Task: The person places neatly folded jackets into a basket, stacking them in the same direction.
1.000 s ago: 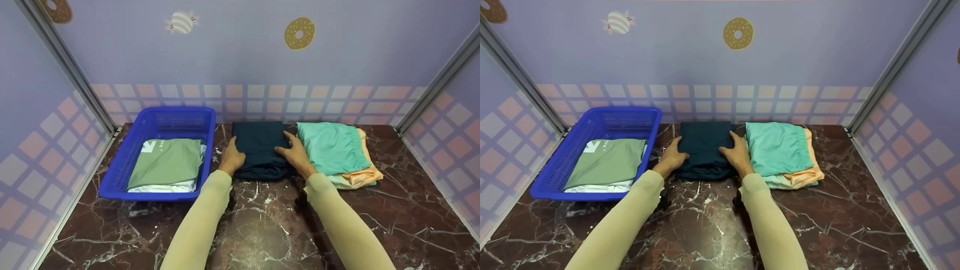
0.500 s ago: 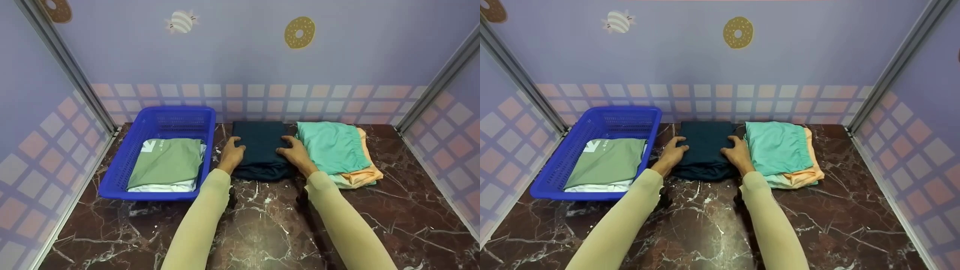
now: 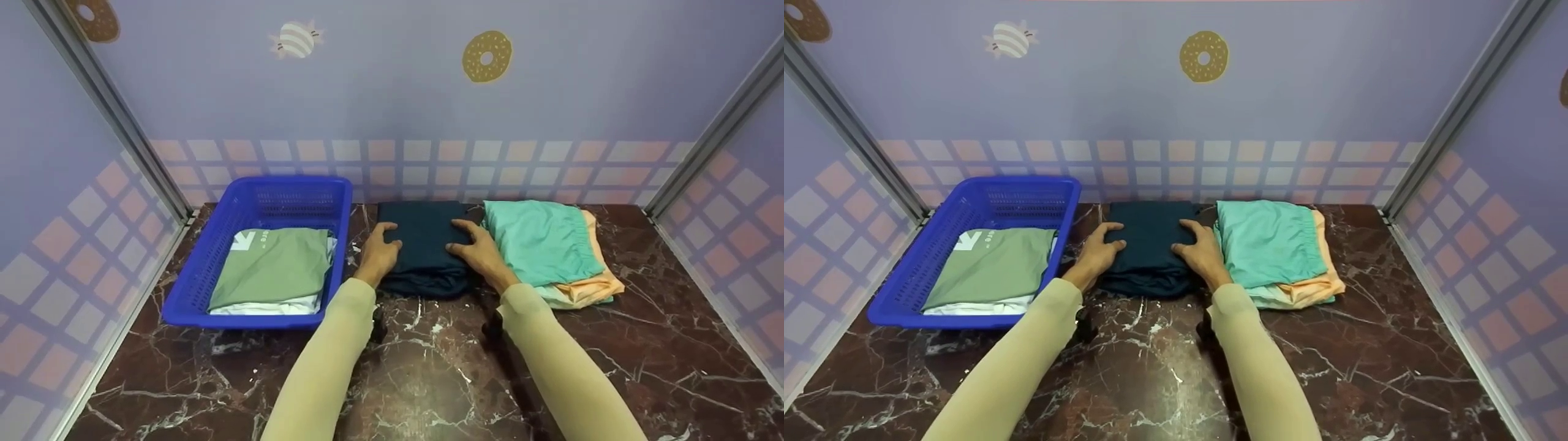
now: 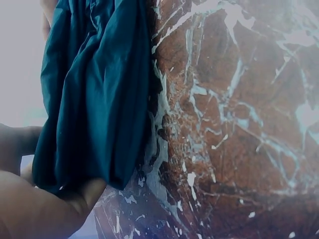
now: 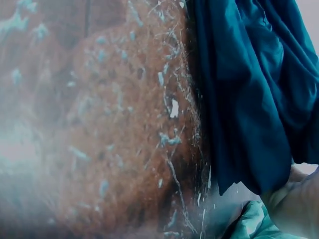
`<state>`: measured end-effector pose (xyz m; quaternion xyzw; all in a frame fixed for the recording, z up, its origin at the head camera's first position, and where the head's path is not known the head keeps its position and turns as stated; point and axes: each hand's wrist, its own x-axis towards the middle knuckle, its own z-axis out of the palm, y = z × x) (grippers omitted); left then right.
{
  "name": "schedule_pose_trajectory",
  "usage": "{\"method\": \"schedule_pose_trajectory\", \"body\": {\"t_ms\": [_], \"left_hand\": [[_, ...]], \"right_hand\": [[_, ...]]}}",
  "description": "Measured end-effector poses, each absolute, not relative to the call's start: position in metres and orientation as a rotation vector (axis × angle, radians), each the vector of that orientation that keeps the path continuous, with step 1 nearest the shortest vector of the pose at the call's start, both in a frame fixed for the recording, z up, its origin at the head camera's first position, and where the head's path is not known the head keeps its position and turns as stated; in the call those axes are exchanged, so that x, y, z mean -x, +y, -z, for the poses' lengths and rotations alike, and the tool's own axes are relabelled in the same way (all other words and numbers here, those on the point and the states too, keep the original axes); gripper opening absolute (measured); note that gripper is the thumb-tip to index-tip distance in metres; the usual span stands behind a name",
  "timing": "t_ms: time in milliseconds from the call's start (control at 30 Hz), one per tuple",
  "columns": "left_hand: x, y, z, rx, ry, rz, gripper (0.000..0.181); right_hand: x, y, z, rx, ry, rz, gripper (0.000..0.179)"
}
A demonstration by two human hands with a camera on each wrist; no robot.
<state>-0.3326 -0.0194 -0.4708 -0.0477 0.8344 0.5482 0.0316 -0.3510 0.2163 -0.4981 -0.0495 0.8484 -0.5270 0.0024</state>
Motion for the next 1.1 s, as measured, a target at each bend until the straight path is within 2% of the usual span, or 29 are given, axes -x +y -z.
{"method": "schedule_pose_trajectory", "body": {"t_ms": [267, 533, 767, 1100], "left_hand": [[0.33, -0.021, 0.464, 0.113, 2.612, -1.716, 0.044], [0.325, -0.022, 0.449, 0.011, 2.683, -1.761, 0.047], [0.322, -0.029, 0.431, -0.093, 2.696, -1.808, 0.056], [0.323, -0.051, 0.412, -0.181, 2.678, -1.819, 0.069]], "right_hand": [[0.35, 0.214, 0.496, 0.114, 2.598, 1.795, 0.063], [0.349, 0.209, 0.48, 0.255, 2.694, 1.855, 0.06], [0.348, 0.208, 0.464, 0.288, 2.787, 1.855, 0.06], [0.343, 0.202, 0.438, 0.379, 2.846, 1.843, 0.069]]}}
